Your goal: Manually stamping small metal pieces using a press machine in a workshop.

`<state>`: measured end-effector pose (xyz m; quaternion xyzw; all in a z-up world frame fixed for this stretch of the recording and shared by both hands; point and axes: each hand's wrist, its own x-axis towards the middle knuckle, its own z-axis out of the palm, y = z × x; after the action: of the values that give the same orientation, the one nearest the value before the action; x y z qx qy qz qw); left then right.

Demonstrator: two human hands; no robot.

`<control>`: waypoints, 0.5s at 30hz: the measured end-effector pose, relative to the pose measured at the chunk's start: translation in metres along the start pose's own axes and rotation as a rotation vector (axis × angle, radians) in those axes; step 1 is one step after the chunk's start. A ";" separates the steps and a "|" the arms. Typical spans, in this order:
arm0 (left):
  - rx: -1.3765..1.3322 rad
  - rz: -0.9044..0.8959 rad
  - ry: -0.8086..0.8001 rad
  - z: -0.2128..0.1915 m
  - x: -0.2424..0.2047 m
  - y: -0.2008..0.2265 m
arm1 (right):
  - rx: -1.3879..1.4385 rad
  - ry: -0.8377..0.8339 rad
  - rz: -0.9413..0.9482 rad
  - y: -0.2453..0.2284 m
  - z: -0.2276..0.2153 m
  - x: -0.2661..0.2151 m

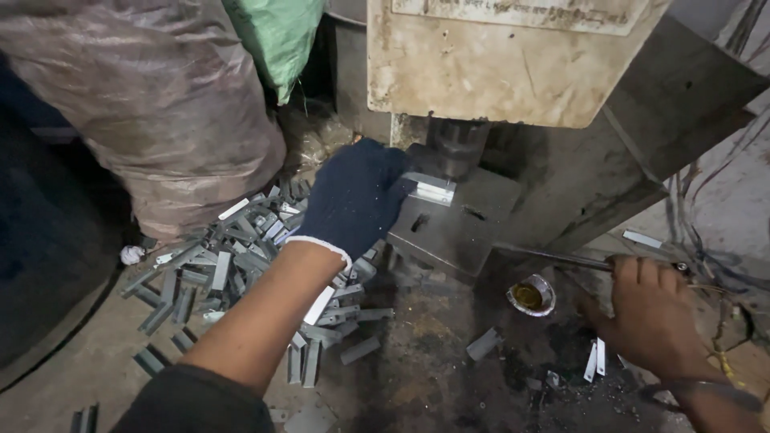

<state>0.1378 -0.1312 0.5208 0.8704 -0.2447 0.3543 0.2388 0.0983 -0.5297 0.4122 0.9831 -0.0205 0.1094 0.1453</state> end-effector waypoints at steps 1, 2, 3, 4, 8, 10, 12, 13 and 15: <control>-0.024 0.017 0.012 0.006 0.000 -0.006 | 0.003 0.001 -0.013 -0.001 0.004 0.000; -0.023 0.019 0.011 0.005 0.001 -0.007 | 0.005 0.001 -0.011 0.005 0.026 0.006; -0.029 0.024 0.011 0.005 0.002 -0.008 | 0.013 0.055 -0.057 0.012 0.048 0.012; -0.035 0.029 0.011 0.005 0.003 -0.009 | 0.021 0.110 -0.101 0.019 0.070 0.018; -0.024 0.056 -0.001 0.004 0.006 -0.016 | 0.088 0.019 -0.092 -0.002 0.041 0.009; -0.017 0.067 -0.061 -0.002 0.011 -0.013 | 0.148 -0.160 -0.035 -0.008 0.043 0.006; -0.025 0.071 -0.100 -0.003 0.014 -0.018 | 0.146 -0.146 -0.061 -0.007 0.071 0.008; -0.036 0.075 -0.139 -0.003 0.015 -0.019 | 0.143 -0.134 -0.085 -0.006 0.085 0.009; -0.059 0.080 -0.167 -0.008 0.020 -0.016 | 0.155 -0.128 -0.094 -0.015 0.071 0.006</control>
<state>0.1557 -0.1193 0.5362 0.8790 -0.3086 0.2821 0.2290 0.1201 -0.5361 0.3428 0.9963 0.0247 0.0407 0.0721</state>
